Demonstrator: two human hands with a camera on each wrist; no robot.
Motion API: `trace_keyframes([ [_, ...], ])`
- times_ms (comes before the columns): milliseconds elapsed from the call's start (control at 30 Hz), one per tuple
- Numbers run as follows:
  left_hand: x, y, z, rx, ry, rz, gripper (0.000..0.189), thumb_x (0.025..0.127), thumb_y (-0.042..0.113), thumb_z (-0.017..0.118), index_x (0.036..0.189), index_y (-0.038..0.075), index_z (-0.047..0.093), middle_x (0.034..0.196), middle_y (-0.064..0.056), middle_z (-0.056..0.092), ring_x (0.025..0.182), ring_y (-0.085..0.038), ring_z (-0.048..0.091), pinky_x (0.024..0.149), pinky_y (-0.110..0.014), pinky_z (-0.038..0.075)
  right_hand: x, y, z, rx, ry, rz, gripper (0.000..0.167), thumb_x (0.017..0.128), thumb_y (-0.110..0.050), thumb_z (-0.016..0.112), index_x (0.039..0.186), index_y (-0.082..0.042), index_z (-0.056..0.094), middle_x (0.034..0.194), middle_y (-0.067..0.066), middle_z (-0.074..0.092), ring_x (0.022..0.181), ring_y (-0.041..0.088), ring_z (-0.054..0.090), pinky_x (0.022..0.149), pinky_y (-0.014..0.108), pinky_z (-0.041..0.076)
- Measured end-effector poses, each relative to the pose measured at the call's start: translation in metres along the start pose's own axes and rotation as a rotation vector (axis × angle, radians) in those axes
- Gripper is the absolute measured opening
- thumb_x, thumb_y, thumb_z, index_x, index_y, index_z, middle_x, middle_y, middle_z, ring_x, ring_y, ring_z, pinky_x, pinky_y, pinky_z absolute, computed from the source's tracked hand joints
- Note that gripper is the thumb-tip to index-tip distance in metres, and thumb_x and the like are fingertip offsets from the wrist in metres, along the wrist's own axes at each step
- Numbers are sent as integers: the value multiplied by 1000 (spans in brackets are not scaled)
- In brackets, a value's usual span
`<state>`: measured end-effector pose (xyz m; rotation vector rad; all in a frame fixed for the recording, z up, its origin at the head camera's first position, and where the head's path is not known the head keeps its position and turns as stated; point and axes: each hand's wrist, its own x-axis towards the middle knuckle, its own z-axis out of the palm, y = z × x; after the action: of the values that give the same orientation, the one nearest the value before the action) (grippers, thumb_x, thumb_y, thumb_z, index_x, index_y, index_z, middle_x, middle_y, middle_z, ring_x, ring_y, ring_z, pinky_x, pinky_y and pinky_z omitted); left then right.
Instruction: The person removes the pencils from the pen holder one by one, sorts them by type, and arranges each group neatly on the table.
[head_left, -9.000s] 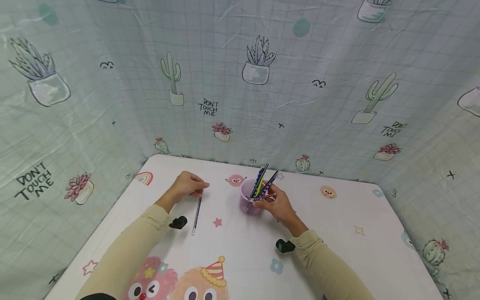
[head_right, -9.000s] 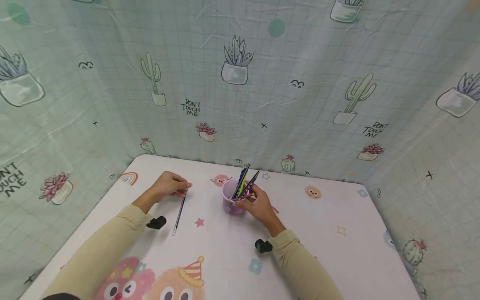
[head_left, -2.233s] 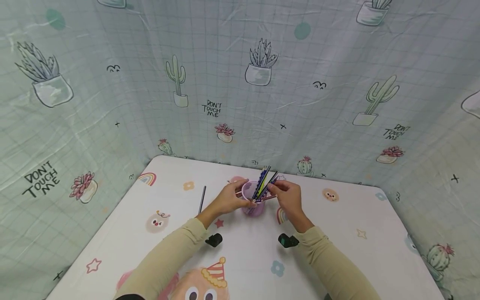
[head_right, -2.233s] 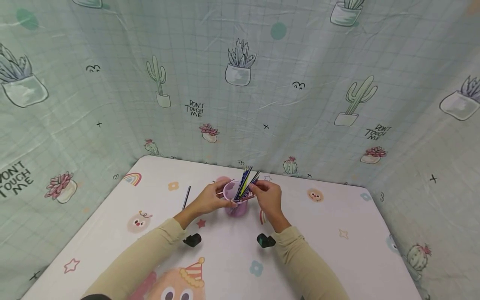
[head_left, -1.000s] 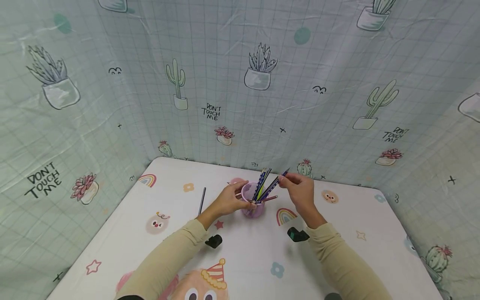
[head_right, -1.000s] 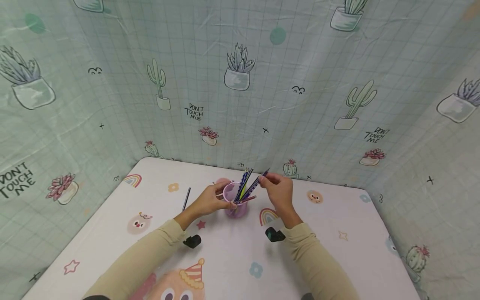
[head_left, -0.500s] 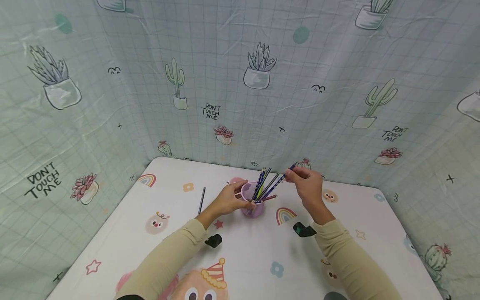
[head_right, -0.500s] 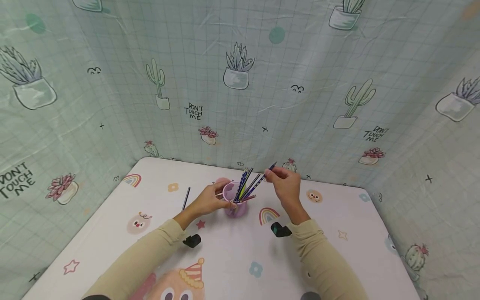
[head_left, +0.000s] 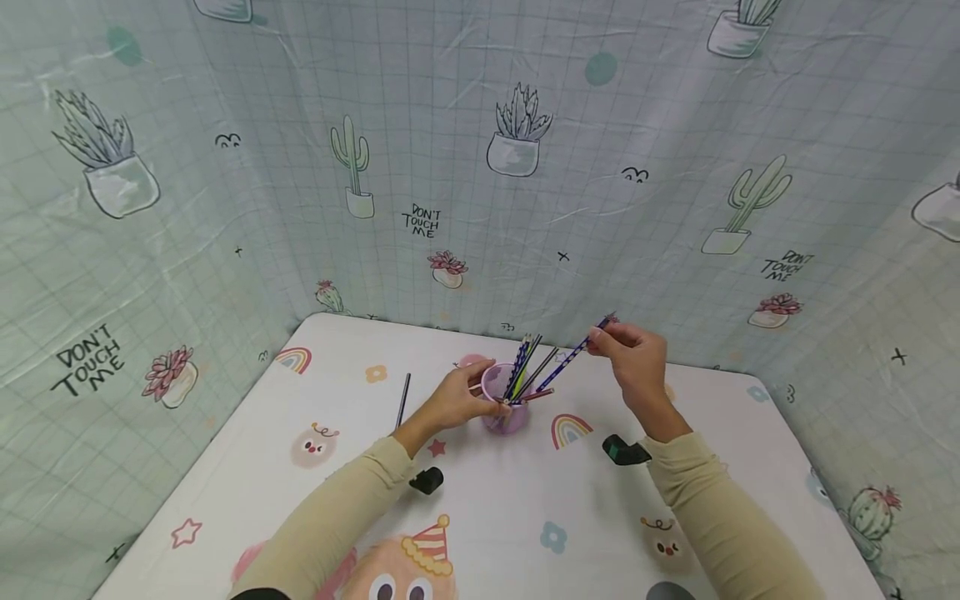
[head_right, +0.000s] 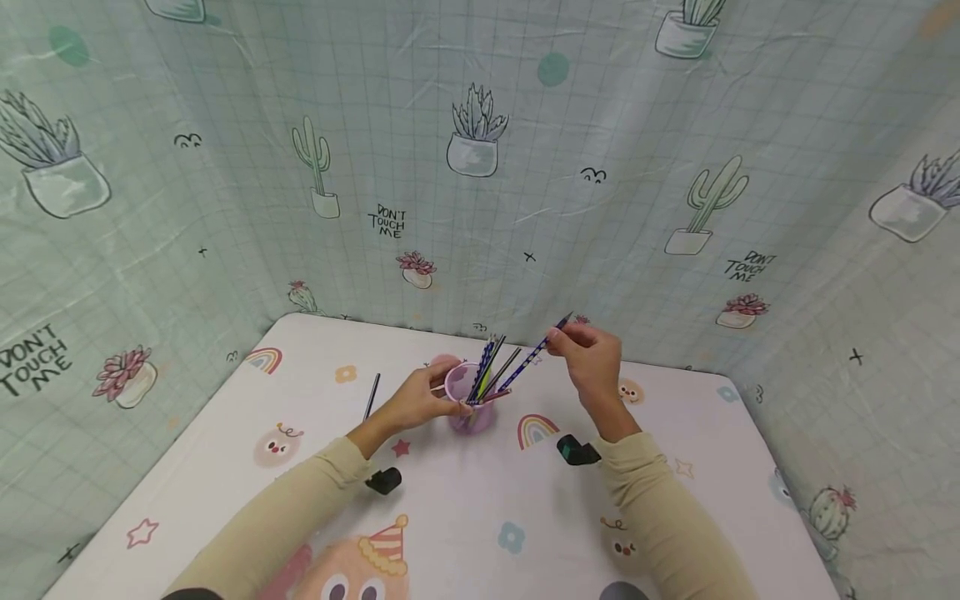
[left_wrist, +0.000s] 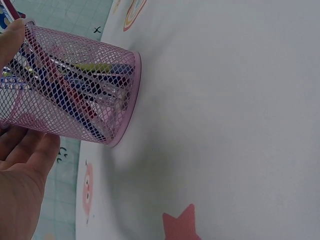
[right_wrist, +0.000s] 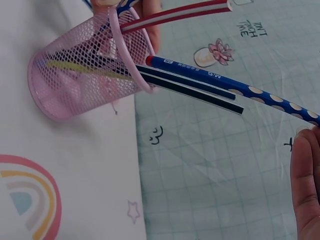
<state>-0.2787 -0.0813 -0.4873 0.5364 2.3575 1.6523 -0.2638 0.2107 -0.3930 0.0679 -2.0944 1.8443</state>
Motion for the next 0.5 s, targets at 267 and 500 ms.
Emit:
trace_keyframes([
  [267, 0, 1, 0, 4, 1, 6, 92, 80, 21, 92, 157, 5, 44, 150, -14, 59, 139, -32, 59, 116, -44, 51, 2, -5, -13, 16, -23, 5, 32, 94, -15, 79, 108, 13, 71, 82, -12, 76, 72, 6, 77, 76, 21, 65],
  [500, -1, 0, 0, -6, -1, 6, 93, 81, 21, 92, 157, 3, 42, 151, -14, 58, 140, -33, 58, 116, -44, 50, 2, -7, -23, 39, -39, 4, 37, 95, -9, 76, 114, 20, 66, 85, -7, 76, 72, 8, 77, 74, 25, 66],
])
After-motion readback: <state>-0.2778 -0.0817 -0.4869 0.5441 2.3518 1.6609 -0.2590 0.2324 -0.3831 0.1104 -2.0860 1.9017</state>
